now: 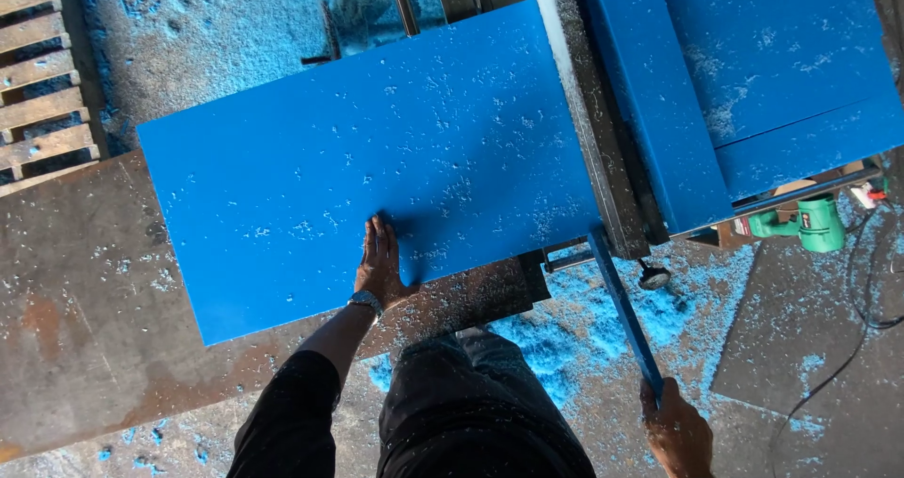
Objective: Cutting blue rectangular boards or blocks using a table saw.
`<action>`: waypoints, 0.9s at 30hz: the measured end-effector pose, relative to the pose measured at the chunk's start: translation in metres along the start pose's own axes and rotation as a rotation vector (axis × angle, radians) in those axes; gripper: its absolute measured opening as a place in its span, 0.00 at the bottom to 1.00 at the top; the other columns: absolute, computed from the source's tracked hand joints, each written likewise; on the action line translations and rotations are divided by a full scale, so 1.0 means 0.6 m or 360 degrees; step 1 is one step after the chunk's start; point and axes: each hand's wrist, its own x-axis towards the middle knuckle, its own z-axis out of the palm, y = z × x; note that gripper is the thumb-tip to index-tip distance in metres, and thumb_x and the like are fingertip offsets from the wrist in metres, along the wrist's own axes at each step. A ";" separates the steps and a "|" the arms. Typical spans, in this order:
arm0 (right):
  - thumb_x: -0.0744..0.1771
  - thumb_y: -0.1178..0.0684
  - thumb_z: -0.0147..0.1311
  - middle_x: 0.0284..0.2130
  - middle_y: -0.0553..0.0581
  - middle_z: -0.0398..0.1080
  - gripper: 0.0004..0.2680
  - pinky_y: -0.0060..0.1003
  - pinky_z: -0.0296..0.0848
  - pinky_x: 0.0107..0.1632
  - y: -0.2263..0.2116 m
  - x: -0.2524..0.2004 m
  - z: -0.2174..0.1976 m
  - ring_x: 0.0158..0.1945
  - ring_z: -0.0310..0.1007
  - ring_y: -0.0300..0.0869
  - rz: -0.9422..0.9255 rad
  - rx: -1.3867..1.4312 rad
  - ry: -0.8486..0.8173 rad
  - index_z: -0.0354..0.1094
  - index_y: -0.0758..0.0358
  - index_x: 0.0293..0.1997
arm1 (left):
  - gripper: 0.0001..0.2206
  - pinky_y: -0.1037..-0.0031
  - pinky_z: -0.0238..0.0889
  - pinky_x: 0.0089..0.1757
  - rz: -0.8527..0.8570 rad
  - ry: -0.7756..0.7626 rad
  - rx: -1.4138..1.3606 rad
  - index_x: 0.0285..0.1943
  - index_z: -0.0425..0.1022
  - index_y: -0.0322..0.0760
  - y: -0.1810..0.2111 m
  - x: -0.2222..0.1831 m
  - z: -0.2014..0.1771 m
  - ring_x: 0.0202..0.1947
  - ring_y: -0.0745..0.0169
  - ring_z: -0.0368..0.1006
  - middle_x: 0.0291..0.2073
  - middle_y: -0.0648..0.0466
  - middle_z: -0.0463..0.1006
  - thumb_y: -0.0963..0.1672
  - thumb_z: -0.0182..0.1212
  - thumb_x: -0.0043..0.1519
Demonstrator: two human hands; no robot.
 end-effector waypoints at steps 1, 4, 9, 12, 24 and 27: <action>0.71 0.36 0.44 0.15 0.48 0.74 0.13 0.38 0.73 0.26 0.002 -0.001 0.002 0.14 0.71 0.42 0.0003 -0.0002 0.0000 0.65 0.52 0.39 | 0.61 0.46 0.49 0.67 0.0001 0.0000 -0.0003 0.76 0.47 0.19 0.001 -0.001 0.000 0.77 0.21 0.35 0.76 0.23 0.38 0.64 0.69 0.43; 0.71 0.36 0.44 0.17 0.48 0.75 0.13 0.36 0.74 0.25 0.004 0.004 0.007 0.14 0.72 0.40 -0.0045 0.0013 0.0076 0.65 0.52 0.38 | 0.61 0.46 0.53 0.66 -0.0030 -0.0033 -0.0054 0.77 0.47 0.21 -0.001 0.003 0.003 0.77 0.22 0.35 0.77 0.25 0.36 0.63 0.70 0.42; 0.71 0.35 0.43 0.14 0.47 0.72 0.14 0.37 0.71 0.24 0.003 0.003 0.011 0.13 0.69 0.41 -0.0017 -0.0008 0.0044 0.64 0.51 0.37 | 0.67 0.50 0.53 0.67 -0.0005 0.0016 0.0009 0.77 0.48 0.21 -0.003 -0.001 0.011 0.77 0.24 0.33 0.77 0.25 0.36 0.66 0.75 0.37; 0.71 0.35 0.43 0.17 0.46 0.75 0.14 0.36 0.75 0.26 0.001 0.004 0.005 0.14 0.72 0.40 0.0003 -0.0008 0.0007 0.64 0.51 0.37 | 0.65 0.53 0.54 0.67 -0.0022 -0.0026 0.0040 0.77 0.47 0.21 0.001 0.000 -0.007 0.77 0.24 0.34 0.77 0.25 0.36 0.66 0.72 0.40; 0.70 0.35 0.47 0.15 0.45 0.73 0.14 0.32 0.67 0.20 0.010 0.006 0.037 0.10 0.64 0.37 -0.0104 0.0026 0.0242 0.65 0.53 0.36 | 0.61 0.52 0.61 0.62 -0.0036 0.0018 -0.0023 0.78 0.47 0.23 -0.004 -0.004 0.011 0.78 0.25 0.34 0.78 0.26 0.35 0.65 0.68 0.45; 0.70 0.35 0.46 0.16 0.46 0.74 0.14 0.32 0.69 0.21 0.008 0.007 0.038 0.11 0.67 0.37 -0.0071 0.0044 0.0161 0.64 0.53 0.36 | 0.62 0.49 0.54 0.66 0.0021 0.0072 -0.0054 0.77 0.47 0.20 -0.001 -0.006 -0.003 0.77 0.22 0.33 0.77 0.25 0.34 0.66 0.69 0.44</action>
